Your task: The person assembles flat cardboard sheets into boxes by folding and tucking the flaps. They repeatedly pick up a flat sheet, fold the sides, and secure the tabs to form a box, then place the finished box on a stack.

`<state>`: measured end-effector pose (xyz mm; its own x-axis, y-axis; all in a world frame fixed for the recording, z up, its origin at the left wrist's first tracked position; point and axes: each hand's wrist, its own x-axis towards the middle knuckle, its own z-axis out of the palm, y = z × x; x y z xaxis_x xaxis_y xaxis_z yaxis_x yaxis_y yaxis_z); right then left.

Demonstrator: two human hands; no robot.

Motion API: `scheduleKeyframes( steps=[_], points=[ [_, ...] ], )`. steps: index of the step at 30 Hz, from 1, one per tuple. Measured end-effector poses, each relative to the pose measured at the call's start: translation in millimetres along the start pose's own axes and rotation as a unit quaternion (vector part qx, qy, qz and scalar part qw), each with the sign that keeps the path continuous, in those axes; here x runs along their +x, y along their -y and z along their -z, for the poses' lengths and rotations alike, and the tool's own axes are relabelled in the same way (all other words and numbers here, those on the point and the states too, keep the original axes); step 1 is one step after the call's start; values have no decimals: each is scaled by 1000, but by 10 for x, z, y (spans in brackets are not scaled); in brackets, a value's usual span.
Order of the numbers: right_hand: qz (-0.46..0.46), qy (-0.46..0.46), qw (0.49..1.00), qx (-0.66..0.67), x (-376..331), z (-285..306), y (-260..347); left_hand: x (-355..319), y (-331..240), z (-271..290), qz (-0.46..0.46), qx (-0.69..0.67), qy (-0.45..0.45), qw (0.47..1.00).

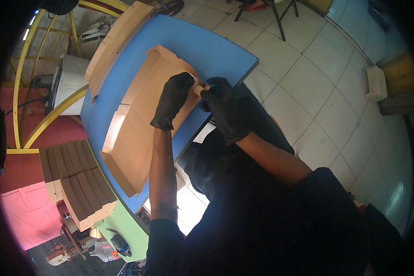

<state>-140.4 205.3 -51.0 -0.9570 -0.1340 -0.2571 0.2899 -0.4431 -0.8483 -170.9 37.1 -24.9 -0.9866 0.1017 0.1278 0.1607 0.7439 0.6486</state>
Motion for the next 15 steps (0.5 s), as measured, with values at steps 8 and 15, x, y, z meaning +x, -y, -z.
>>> scheduleKeyframes(
  steps=[8,15],
  points=[
    [16,24,1000,1,30,45,-31,-49,-94,64,91,-112,18,989],
    [8,26,999,-40,61,46,44,5,-64,140,40,-193,79,977]
  ],
)
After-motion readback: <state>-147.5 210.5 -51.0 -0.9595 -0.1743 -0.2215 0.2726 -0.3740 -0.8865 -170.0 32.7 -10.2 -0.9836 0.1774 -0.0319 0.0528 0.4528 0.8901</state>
